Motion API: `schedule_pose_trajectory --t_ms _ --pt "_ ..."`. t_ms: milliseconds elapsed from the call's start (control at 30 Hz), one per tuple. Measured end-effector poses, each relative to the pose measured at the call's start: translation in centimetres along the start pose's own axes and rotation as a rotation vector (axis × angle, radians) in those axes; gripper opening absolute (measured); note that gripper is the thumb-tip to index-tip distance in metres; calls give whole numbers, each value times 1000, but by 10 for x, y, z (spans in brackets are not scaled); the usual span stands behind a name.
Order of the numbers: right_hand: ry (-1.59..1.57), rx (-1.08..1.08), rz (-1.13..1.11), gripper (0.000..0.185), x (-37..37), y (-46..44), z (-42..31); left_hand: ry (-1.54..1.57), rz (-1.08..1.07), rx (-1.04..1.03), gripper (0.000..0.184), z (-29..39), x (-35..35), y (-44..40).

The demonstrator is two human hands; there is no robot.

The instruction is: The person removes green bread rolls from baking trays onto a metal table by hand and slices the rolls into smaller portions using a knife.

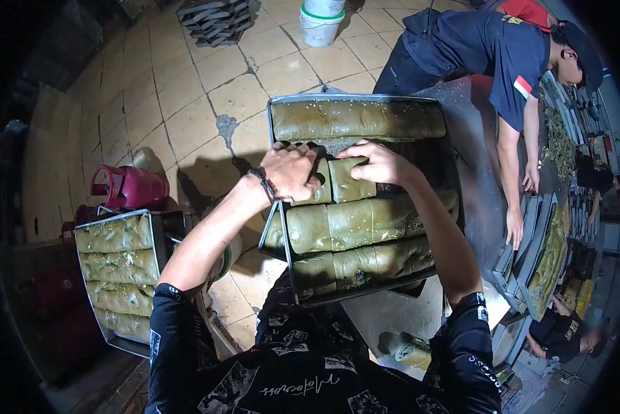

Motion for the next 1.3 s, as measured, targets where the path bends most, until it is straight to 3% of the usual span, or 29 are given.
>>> schedule_pose_trajectory --t_ms 33,100,233,333,400,500,633,667,767,800,833,867,933,967,1067,1167,1233,1267,1300 --pt "171 -16 74 50 1 -2 -1 23 -5 78 61 -1 -8 1" --pt "163 -85 112 50 -2 2 4 22 86 -51 60 6 -10 6" --pt "86 -212 195 44 -20 6 5 27 9 18 61 12 -7 13" --pt "194 -363 345 49 -24 19 -8 -33 67 84 66 13 -16 18" --pt "199 -253 513 51 -27 42 -29 -85 122 116 68 27 -13 27" --pt "300 6 779 43 -16 120 -62 -225 531 69 58 78 12 59" --pt "329 -322 525 42 -42 276 -61 93 613 -252 42 201 5 102" --pt "354 -273 531 41 -61 323 -60 156 556 -352 40 239 -14 106" --pt "232 -481 286 47 -148 450 -9 255 267 -594 42 342 -97 107" --pt "91 -657 117 54 -172 486 -9 257 169 -657 46 374 -132 105" --pt "11 -746 38 58 -199 519 -2 136 84 -674 57 399 -181 97" --pt "-69 -825 -45 62 -233 549 13 -15 -142 -558 69 427 -214 97" --pt "-58 -816 13 68 -287 593 42 -100 -516 -515 92 467 -264 92" --pt "-50 -810 42 72 -303 606 47 -86 -603 -453 95 482 -267 101" --pt "133 -945 75 80 -329 602 28 -235 -582 -468 102 507 -301 107" --pt "159 -882 113 86 -336 594 33 -214 -534 -420 102 507 -312 106" --pt "201 -834 125 78 -330 586 26 -188 -551 -404 99 502 -306 106" --pt "205 -794 132 75 -329 582 24 -201 -400 -427 88 499 -297 113" --pt "211 -750 136 72 -326 576 22 -154 -439 -413 85 492 -295 116"
Point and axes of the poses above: each hand's wrist, its own y-axis away from the middle knuckle, its own x-axis out of the back of the hand, z = x × y, the point moved 7 cm from there along -y, towards the middle knuckle, and after that the axes turned 9 degrees about -z, right-handed, at the moved point
